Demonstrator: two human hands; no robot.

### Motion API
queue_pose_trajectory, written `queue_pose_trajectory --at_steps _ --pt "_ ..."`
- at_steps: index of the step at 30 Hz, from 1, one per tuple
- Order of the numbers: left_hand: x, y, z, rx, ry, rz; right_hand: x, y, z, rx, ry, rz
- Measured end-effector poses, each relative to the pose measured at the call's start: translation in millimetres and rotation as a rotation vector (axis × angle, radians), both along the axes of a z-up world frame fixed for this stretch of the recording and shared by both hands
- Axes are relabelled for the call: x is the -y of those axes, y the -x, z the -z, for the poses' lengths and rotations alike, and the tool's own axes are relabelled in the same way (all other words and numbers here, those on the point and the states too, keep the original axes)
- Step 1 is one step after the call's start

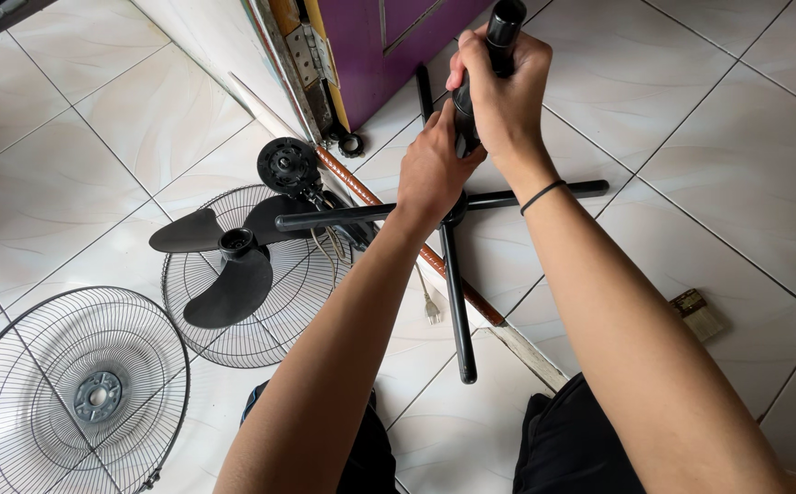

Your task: The person removes the motor housing from a standing electric fan, places it on the floor, and then detaches the fan stand base. The fan blades and cage remain on the floor during the process.

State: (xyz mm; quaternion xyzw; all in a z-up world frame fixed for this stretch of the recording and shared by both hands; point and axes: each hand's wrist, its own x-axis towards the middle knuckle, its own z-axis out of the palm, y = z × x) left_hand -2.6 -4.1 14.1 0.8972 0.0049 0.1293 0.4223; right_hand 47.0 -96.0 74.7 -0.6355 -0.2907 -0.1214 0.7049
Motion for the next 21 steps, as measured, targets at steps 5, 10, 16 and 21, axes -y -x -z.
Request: queue_pose_trajectory --at_steps 5,10,16,21 --pt "-9 2 -1 0.041 0.064 0.116 1 11 -13 0.126 0.093 0.058" --pt "-22 7 1 0.03 0.132 0.28 4 10 -21 0.244 0.061 0.07" --pt "-16 0 2 -0.023 0.044 0.211 3 -2 -16 -0.02 -0.011 0.031" --pt "-11 2 10 0.067 0.006 0.187 9 -9 -10 -0.007 -0.009 -0.095"
